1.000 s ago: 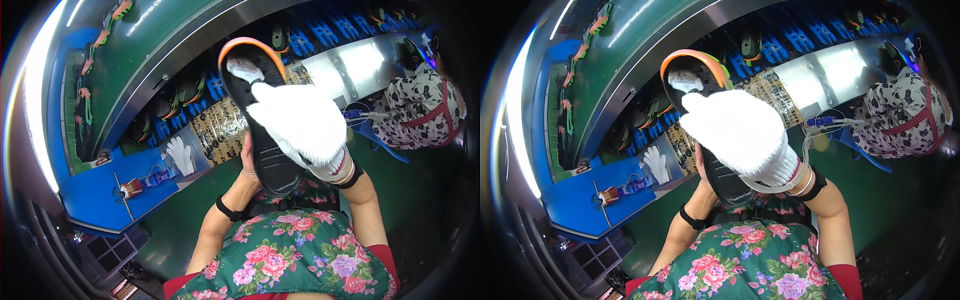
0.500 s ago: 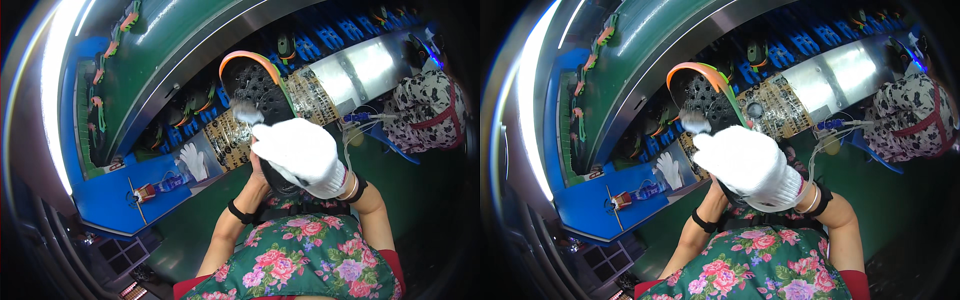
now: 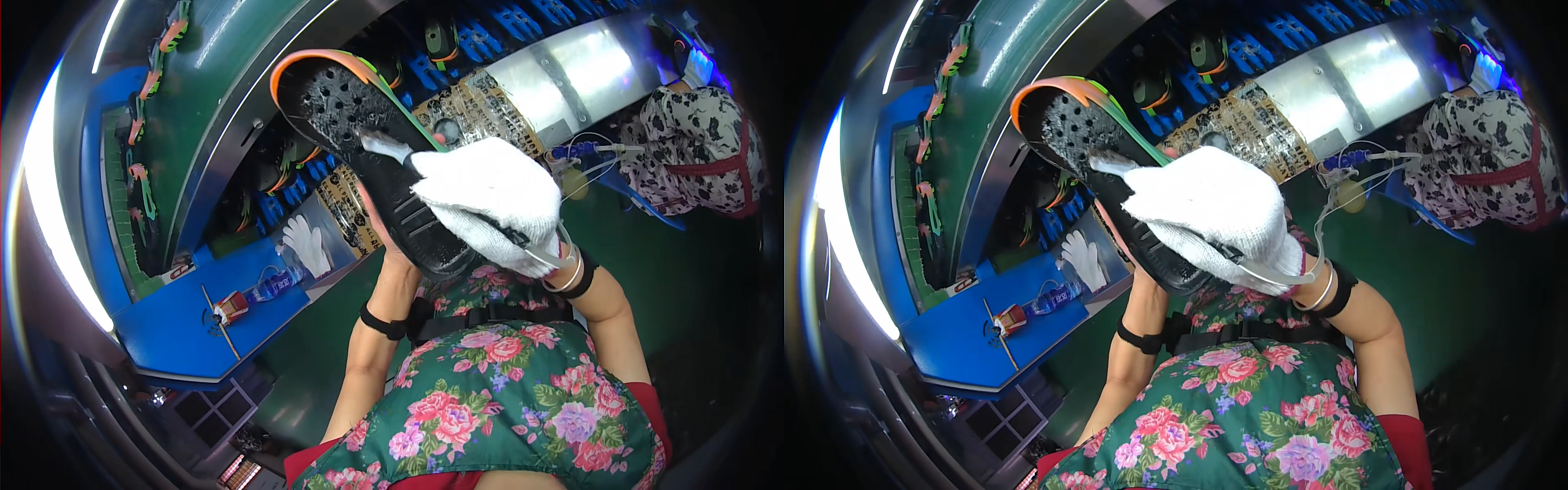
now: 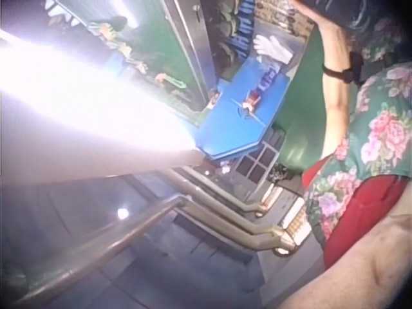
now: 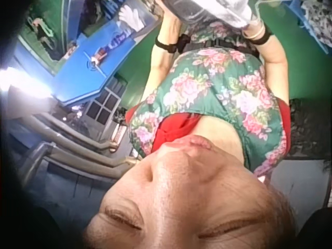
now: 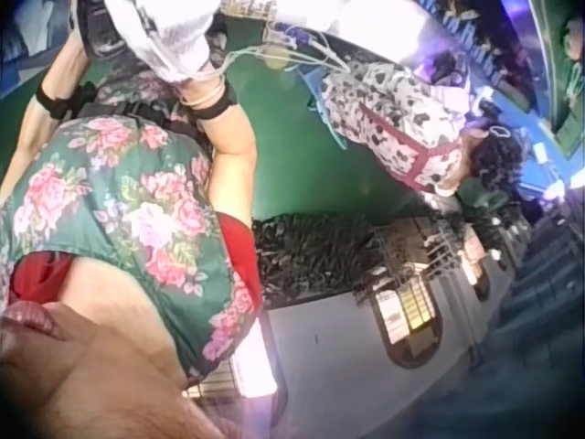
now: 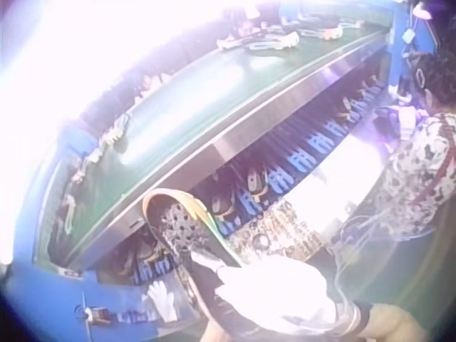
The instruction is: Applying glue or adhesive to the underside of shoe soles using a brush tool.
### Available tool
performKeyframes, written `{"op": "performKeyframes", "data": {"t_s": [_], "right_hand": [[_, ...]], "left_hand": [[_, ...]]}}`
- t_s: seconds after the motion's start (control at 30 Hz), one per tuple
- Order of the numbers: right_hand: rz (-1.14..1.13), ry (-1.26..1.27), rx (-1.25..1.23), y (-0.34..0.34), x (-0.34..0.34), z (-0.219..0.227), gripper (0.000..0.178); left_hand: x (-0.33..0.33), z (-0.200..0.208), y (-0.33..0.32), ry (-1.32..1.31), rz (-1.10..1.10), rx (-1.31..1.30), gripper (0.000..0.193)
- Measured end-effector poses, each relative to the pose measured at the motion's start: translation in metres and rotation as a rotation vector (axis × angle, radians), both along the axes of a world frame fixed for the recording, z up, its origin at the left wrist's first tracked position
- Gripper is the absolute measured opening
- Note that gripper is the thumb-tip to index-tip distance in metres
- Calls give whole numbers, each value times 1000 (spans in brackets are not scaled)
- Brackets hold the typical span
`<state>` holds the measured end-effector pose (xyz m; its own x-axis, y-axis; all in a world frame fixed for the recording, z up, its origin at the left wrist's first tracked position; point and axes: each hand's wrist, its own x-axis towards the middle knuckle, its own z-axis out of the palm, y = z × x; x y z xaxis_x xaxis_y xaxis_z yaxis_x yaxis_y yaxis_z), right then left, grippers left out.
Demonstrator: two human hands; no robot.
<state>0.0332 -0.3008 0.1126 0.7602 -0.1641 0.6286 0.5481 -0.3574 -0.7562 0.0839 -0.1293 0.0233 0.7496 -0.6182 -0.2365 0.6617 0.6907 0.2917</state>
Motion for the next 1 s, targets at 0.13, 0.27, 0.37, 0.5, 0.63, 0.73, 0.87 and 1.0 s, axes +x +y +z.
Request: {"op": "performKeyframes", "data": {"t_s": [0.13, 0.27, 0.37, 0.5, 0.63, 0.73, 0.87, 1.0], "right_hand": [[129, -34, -209, 11, -1, -6, 30], [128, -9, 30, 11, 0, -11, 28], [-36, -2, -123, 8, -2, -13, 29], [208, 1, -161, 13, -11, -13, 30], [139, 82, 71, 13, -15, -14, 26], [152, 18, -173, 12, -18, -13, 33], [346, -49, -3, 6, -20, -12, 32], [119, 48, 28, 4, -21, -15, 26]], "left_hand": [[16, 12, -5, -154, -170, -70, 104], [14, 27, -17, -73, 5, -139, 101], [15, 31, -17, -3, -1, -38, 103], [23, 25, -16, -83, -230, -417, 97], [25, 24, -15, 71, -67, -421, 90], [28, 22, -14, -23, -193, -472, 90], [35, 14, -9, -100, -136, -365, 94], [42, 8, -6, -84, -123, -325, 93]]}}
